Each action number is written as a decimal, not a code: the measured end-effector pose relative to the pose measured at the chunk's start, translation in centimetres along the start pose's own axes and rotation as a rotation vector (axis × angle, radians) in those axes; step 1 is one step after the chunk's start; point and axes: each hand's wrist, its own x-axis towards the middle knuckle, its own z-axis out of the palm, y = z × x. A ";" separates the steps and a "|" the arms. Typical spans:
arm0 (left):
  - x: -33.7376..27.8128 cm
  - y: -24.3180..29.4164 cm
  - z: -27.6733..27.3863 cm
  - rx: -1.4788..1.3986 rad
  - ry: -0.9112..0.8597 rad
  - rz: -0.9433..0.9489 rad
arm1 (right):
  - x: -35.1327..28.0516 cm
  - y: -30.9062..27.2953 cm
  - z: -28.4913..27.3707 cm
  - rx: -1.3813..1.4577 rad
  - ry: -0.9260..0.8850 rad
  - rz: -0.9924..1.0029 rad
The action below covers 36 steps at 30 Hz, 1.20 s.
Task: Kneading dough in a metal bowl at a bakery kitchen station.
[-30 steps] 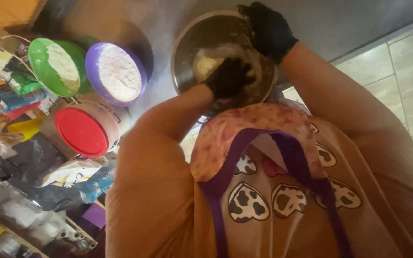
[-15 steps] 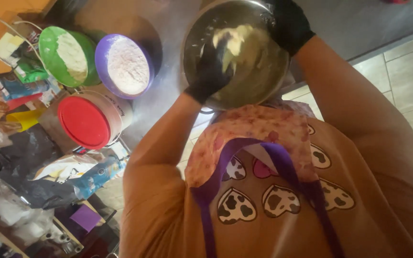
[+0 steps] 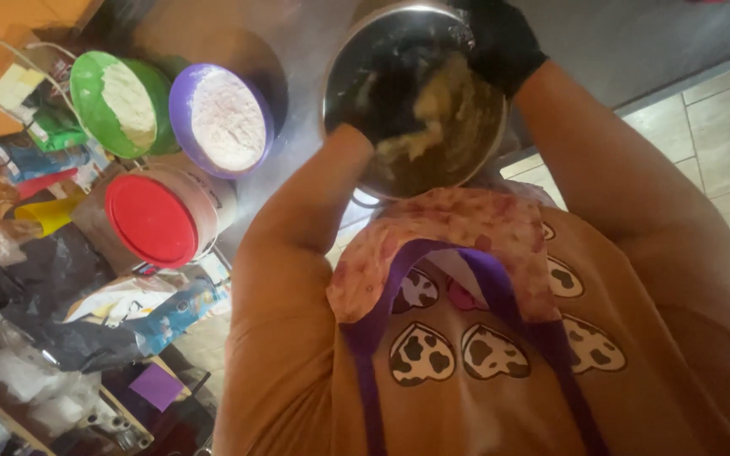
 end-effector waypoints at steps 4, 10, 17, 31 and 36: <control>-0.6 -4.6 3.1 2.294 -0.395 0.740 | -0.3 -1.3 -0.5 0.029 -0.005 -0.050; 2.4 -5.4 0.5 2.424 -0.303 1.066 | -0.2 -1.4 -0.4 0.066 -0.016 -0.086; 5.5 -3.8 1.6 2.011 0.479 1.144 | -1.4 -1.5 0.0 0.128 -0.087 0.090; 3.1 -2.1 2.3 1.953 0.822 1.316 | -1.3 -1.8 0.0 0.082 0.002 -0.005; 2.6 -5.5 4.5 1.980 0.498 1.210 | -1.7 -1.9 0.3 0.087 -0.012 0.007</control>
